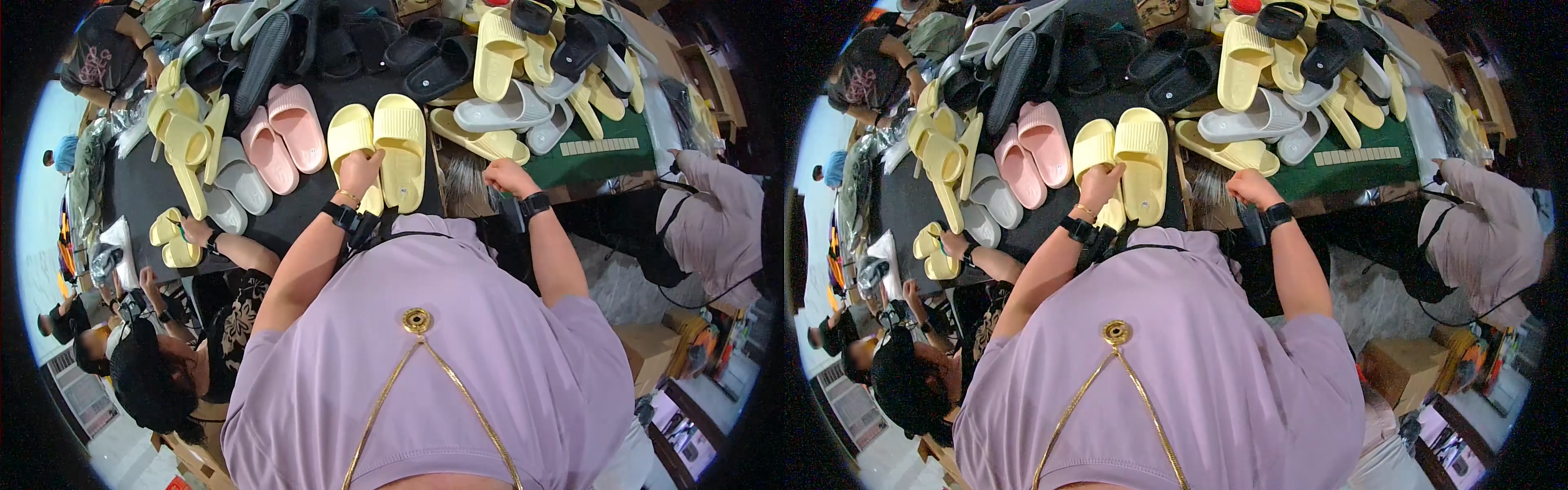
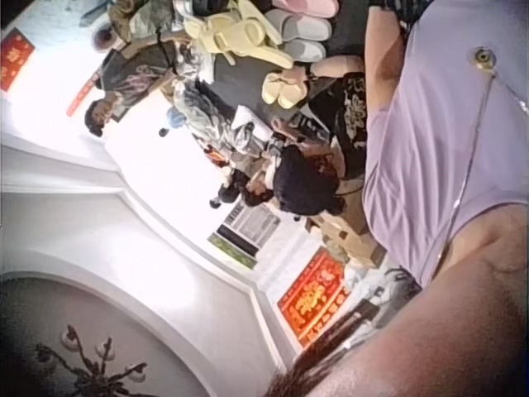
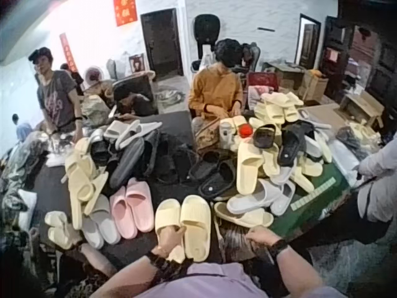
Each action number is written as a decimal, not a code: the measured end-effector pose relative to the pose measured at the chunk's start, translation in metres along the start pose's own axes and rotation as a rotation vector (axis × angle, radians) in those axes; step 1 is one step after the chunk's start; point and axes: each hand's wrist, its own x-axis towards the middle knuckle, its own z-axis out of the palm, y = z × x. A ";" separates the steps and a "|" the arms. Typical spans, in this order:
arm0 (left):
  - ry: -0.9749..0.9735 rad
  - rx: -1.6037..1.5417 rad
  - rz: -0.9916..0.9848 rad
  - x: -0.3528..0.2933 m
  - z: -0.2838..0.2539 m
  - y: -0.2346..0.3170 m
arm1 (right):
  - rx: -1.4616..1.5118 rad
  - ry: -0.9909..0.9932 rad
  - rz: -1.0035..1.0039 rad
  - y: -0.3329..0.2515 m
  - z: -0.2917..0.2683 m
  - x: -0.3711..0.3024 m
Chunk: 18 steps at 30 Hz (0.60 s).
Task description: The recorder is inspecting, trimming, and cleaning pairs of sandals at a workstation in a shoe factory.
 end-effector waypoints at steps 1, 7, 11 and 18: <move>0.002 -0.015 0.054 -0.001 -0.001 -0.003 | -0.005 -0.066 0.003 -0.013 -0.004 -0.008; -0.284 0.122 0.278 -0.018 -0.039 0.051 | 0.129 -0.434 -0.025 -0.061 0.000 -0.040; -0.546 -0.230 0.433 -0.042 -0.057 0.103 | 0.267 -0.586 -0.158 -0.100 0.020 -0.061; -0.503 -0.368 0.479 -0.050 -0.067 0.118 | 0.488 -0.488 -0.296 -0.129 0.033 -0.065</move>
